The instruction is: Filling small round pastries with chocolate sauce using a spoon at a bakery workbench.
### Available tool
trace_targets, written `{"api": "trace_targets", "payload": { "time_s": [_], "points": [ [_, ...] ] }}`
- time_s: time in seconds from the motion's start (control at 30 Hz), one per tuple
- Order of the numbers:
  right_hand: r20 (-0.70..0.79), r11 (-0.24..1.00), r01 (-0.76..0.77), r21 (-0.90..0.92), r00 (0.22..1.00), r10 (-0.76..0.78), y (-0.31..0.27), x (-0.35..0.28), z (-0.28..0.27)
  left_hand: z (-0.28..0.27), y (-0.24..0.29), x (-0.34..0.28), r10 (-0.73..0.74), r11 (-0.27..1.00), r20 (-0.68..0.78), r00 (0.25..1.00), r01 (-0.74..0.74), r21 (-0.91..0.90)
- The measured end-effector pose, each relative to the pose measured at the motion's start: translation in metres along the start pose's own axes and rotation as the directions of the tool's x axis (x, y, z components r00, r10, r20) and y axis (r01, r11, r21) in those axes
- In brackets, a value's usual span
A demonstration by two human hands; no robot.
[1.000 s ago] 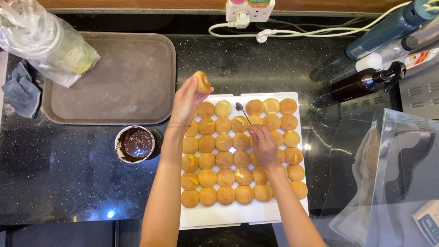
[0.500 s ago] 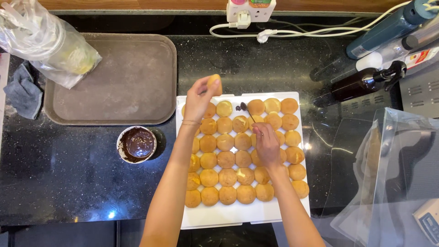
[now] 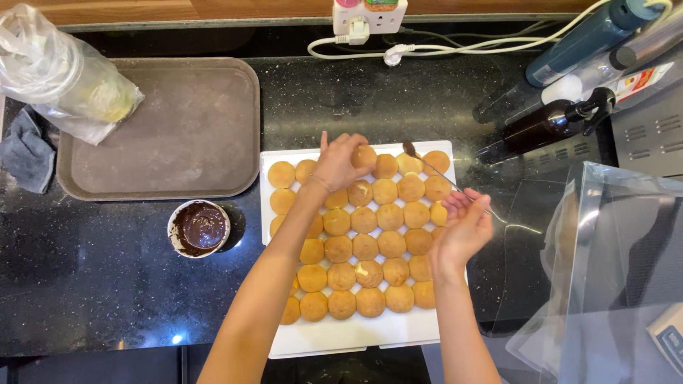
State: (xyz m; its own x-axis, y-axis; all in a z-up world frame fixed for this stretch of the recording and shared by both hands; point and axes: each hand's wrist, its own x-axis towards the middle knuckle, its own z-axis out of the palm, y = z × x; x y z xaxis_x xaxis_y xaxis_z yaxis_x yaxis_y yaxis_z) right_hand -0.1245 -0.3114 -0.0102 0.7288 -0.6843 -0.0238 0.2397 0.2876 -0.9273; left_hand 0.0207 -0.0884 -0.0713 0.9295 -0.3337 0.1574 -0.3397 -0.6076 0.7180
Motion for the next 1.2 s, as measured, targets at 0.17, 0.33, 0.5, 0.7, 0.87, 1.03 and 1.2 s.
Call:
{"api": "trace_targets", "payload": {
  "time_s": [0.17,0.33,0.5,0.7,0.87,1.03,1.2],
  "points": [
    [-0.033,0.999,0.032,-0.001,0.999,-0.032,-0.027,0.002,-0.009,-0.007,0.023,0.000,-0.059,0.955,0.193,0.979,-0.001,0.297],
    [-0.072,0.997,0.068,-0.020,0.995,-0.070,-0.043,0.004,-0.014,-0.001,0.022,0.004,-0.111,0.938,0.220,0.969,0.029,0.346],
    [-0.070,0.995,0.099,0.020,0.993,-0.097,-0.049,0.007,-0.015,0.021,0.047,0.020,-0.109,0.873,0.233,0.966,-0.019,0.487],
    [-0.049,0.988,0.149,-0.042,0.987,-0.151,-0.047,0.007,-0.010,0.061,0.072,0.035,-0.203,0.793,0.301,0.932,-0.024,0.609],
    [-0.004,0.965,0.216,-0.150,0.976,-0.219,-0.045,0.002,-0.008,0.067,0.052,0.030,-0.129,0.861,0.210,0.969,0.005,0.509],
    [0.029,0.948,0.231,-0.218,0.973,-0.230,-0.037,0.001,-0.010,0.039,0.046,0.019,-0.122,0.992,-0.024,0.992,0.122,-0.019],
    [-0.011,0.970,0.179,-0.165,0.983,-0.184,-0.038,-0.003,-0.005,-0.030,0.048,0.005,-0.315,0.344,0.034,0.949,0.147,-0.927]
  ]
}}
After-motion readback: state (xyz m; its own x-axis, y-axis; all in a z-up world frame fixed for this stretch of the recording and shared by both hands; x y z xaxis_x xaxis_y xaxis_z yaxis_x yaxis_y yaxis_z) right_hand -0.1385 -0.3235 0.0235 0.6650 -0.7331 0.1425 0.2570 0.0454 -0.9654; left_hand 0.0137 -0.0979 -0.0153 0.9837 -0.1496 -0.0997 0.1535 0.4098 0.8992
